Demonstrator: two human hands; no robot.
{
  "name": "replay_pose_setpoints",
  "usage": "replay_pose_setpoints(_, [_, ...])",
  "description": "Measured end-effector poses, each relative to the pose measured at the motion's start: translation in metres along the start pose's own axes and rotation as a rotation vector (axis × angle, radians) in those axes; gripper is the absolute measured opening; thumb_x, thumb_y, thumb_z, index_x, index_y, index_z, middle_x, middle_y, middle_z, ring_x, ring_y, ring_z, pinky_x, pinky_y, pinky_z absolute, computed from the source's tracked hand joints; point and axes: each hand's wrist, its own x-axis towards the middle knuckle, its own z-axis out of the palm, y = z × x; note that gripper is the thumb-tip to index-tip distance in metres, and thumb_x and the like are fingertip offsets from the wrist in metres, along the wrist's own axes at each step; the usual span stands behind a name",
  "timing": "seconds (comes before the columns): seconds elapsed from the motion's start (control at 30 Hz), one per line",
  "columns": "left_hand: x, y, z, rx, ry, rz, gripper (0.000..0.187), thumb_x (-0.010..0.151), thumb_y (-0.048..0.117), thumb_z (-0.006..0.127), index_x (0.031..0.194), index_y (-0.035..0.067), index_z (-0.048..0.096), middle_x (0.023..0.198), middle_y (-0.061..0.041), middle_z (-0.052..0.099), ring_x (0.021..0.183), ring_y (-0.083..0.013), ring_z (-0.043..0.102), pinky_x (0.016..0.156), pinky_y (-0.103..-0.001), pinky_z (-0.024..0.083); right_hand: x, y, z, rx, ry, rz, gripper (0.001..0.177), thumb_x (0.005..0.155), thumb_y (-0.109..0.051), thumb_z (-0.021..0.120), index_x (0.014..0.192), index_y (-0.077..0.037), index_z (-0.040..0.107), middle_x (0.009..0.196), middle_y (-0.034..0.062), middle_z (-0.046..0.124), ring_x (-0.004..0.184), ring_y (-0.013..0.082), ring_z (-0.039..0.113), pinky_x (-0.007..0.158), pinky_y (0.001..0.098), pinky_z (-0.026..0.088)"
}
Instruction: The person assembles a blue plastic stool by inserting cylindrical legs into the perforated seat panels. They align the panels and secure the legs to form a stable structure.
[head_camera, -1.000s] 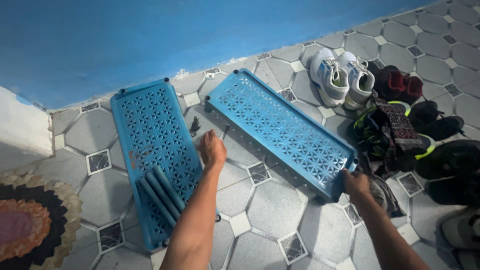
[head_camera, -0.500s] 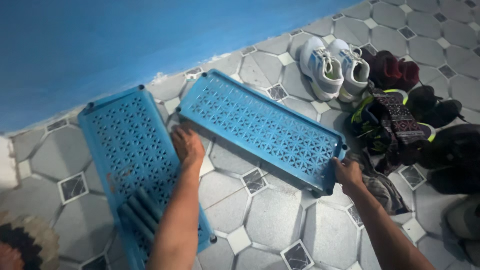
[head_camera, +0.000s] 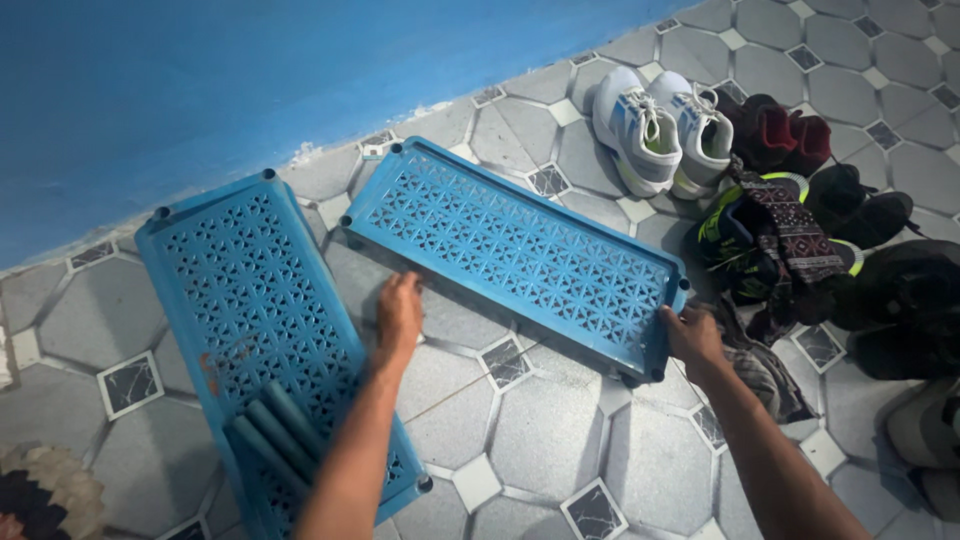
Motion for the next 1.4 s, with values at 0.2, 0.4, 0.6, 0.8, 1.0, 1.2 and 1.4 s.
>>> replay_pose_setpoints(0.2, [-0.022, 0.078, -0.028, -0.364, -0.208, 0.072, 0.018, 0.084, 0.011, 0.081, 0.099, 0.007, 0.074, 0.091, -0.014, 0.075, 0.083, -0.0304, 0.073, 0.072, -0.039, 0.056, -0.038, -0.028, 0.015, -0.375, 0.283, -0.251, 0.068, 0.093, -0.038, 0.074, 0.139, 0.007, 0.051, 0.116, 0.0343, 0.063, 0.100, 0.0508, 0.063, 0.086, 0.0545, 0.052])
replay_pose_setpoints(0.4, [-0.036, 0.156, -0.013, -0.762, -0.333, -0.232, 0.044, 0.086, 0.011, 0.081, 0.126, 0.005, 0.062, 0.094, -0.009, 0.078, 0.085, -0.0162, 0.074, 0.074, -0.031, 0.057, -0.119, -0.113, 0.013, -0.215, -0.179, -1.018, 0.070, 0.084, -0.024, 0.083, 0.142, -0.004, 0.050, 0.134, 0.0230, 0.058, 0.121, 0.0380, 0.058, 0.100, 0.0500, 0.049])
replay_pose_setpoints(0.6, [-0.045, 0.222, 0.029, -1.135, -0.429, -0.299, 0.065, 0.087, 0.008, 0.078, 0.143, 0.002, 0.044, 0.106, -0.012, 0.073, 0.091, -0.0162, 0.073, 0.077, -0.031, 0.061, -0.175, -0.151, 0.010, -0.083, -0.219, -0.817, 0.047, 0.090, -0.005, 0.072, 0.136, -0.011, 0.061, 0.106, 0.0122, 0.072, 0.084, 0.0224, 0.073, 0.073, 0.0357, 0.059])
replay_pose_setpoints(0.8, [-0.052, 0.264, 0.023, -0.896, -0.600, -0.139, 0.067, 0.083, 0.010, 0.075, 0.142, 0.004, 0.046, 0.116, -0.013, 0.071, 0.094, -0.0191, 0.074, 0.078, -0.032, 0.060, -0.188, -0.136, -0.033, -0.128, -0.187, -0.688, 0.033, 0.090, -0.007, 0.069, 0.122, -0.009, 0.072, 0.091, 0.0122, 0.075, 0.075, 0.0213, 0.073, 0.066, 0.0358, 0.058])
replay_pose_setpoints(1.0, [-0.065, 0.313, 0.040, -0.936, -0.801, -0.078, 0.050, 0.091, 0.021, 0.074, 0.134, 0.002, 0.059, 0.118, -0.014, 0.073, 0.102, -0.0203, 0.073, 0.084, -0.032, 0.059, -0.172, -0.067, -0.076, -0.149, -0.038, -0.545, 0.015, 0.095, -0.014, 0.064, 0.102, -0.006, 0.075, 0.082, 0.0103, 0.078, 0.072, 0.0210, 0.077, 0.067, 0.0341, 0.059])
replay_pose_setpoints(1.2, [-0.100, 0.339, 0.095, -0.772, -0.681, 0.126, 0.031, 0.093, 0.021, 0.074, 0.117, 0.001, 0.071, 0.110, -0.013, 0.078, 0.103, -0.0216, 0.075, 0.088, -0.033, 0.057, -0.134, 0.072, -0.127, -0.490, 0.067, -0.312, 0.020, 0.089, -0.020, 0.065, 0.100, -0.006, 0.075, 0.091, 0.0209, 0.074, 0.084, 0.0398, 0.072, 0.074, 0.0494, 0.057])
replay_pose_setpoints(1.4, [-0.120, 0.321, 0.124, -0.765, -0.661, 0.115, 0.030, 0.092, 0.021, 0.072, 0.115, 0.002, 0.072, 0.107, -0.012, 0.078, 0.098, -0.0212, 0.076, 0.083, -0.033, 0.060, -0.169, 0.172, -0.187, -0.707, 0.124, 0.193, 0.031, 0.089, -0.033, 0.068, 0.099, -0.004, 0.075, 0.111, 0.0249, 0.075, 0.106, 0.0433, 0.071, 0.092, 0.0516, 0.058])
